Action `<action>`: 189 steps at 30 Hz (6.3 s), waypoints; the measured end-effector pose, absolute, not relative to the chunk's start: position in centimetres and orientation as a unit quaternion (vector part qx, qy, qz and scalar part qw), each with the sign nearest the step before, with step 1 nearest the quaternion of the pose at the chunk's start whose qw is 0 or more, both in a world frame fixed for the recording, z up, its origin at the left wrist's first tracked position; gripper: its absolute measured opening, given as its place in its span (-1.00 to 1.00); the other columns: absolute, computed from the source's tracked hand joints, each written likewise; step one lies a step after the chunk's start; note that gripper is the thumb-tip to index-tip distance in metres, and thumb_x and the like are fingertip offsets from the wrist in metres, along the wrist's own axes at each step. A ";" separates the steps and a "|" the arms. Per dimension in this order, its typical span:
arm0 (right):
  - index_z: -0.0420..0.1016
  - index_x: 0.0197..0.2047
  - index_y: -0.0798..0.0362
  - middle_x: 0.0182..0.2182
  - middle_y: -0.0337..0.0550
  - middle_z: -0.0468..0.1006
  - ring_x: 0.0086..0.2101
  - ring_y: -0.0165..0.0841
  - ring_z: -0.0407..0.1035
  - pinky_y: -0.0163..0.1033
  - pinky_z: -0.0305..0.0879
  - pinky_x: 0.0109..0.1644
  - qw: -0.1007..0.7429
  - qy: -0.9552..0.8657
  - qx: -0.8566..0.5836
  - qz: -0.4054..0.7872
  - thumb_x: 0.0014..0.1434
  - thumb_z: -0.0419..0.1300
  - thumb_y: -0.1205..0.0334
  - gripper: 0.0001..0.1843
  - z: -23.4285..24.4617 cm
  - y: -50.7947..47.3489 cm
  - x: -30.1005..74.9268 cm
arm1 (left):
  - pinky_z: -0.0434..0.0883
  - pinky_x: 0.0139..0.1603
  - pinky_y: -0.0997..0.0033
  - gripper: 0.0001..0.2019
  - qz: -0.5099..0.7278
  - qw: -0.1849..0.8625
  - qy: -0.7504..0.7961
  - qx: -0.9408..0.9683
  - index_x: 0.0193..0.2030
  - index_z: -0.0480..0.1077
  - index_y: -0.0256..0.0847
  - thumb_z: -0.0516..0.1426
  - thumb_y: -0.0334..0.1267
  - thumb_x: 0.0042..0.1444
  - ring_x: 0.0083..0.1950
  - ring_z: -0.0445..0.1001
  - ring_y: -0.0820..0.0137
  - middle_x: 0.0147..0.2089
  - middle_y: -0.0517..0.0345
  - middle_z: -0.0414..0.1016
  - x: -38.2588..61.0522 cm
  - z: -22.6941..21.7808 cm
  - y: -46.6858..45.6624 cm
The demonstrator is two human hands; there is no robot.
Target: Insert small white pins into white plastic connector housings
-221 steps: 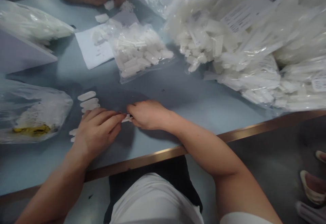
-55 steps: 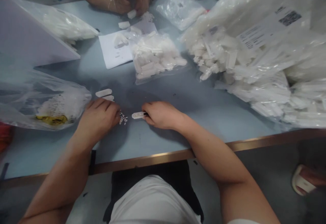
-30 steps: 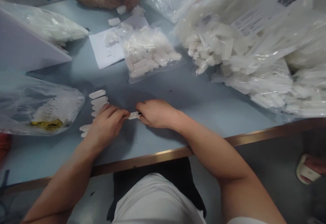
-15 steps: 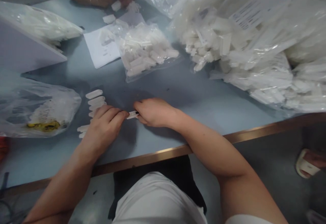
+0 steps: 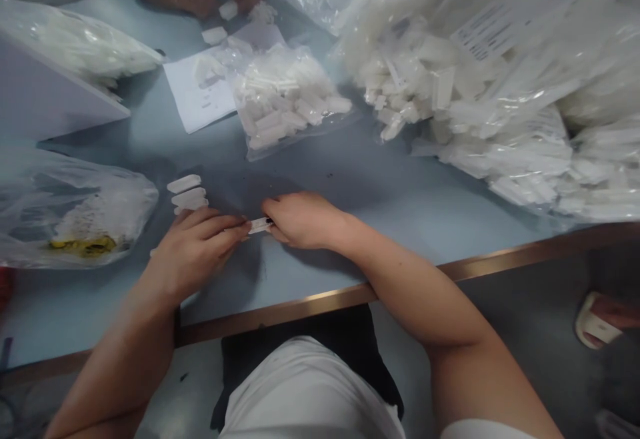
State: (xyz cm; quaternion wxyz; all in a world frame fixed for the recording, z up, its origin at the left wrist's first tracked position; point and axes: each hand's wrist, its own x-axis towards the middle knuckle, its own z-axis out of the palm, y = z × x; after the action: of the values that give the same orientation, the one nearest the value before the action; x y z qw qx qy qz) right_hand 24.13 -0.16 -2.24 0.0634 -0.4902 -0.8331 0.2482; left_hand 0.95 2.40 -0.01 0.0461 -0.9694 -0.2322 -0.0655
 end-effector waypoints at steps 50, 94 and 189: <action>0.44 -0.07 0.05 -0.23 -0.11 0.59 -0.32 -0.33 0.41 -0.26 0.00 -0.35 0.066 -0.825 -0.498 0.261 0.29 0.08 0.14 -0.77 -2.0 -0.4 23.9 | 0.29 -0.38 0.47 -0.90 -0.062 -0.091 -0.380 -0.919 -0.30 0.40 -0.15 0.06 -0.35 0.13 -0.38 0.41 0.42 -0.42 0.23 0.43 0.4 0.1 2.9; 0.43 -0.10 0.08 -0.24 -0.08 0.60 -0.34 -0.31 0.42 -0.24 -0.05 -0.38 0.064 -0.835 -0.489 0.245 0.27 0.10 0.17 -0.79 -2.2 -0.2 24.1 | 0.33 -0.23 0.23 -0.78 -0.046 0.082 -0.199 -0.975 -0.07 0.51 -0.20 0.05 -0.39 0.29 -0.21 0.43 0.27 -0.21 0.07 0.57 1.0 0.4 1.9; 0.41 -0.09 0.07 -0.16 -0.06 0.59 -0.28 -0.28 0.44 -0.24 -0.02 -0.37 0.096 -0.822 -0.499 0.258 0.29 0.10 0.14 -0.78 -2.4 -0.5 24.0 | 0.41 -0.11 0.28 -0.82 -0.145 -0.049 -0.284 -0.947 -0.24 0.50 -0.18 0.06 -0.35 0.28 -0.23 0.42 0.34 -0.29 0.11 0.56 3.7 -1.5 2.2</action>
State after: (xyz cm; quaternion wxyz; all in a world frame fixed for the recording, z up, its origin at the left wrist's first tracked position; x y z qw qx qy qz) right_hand 23.96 -0.46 -2.39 0.0963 -0.4990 -0.8215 0.2585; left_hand 3.71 2.15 -1.51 -0.0493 -0.9465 -0.2838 -0.1453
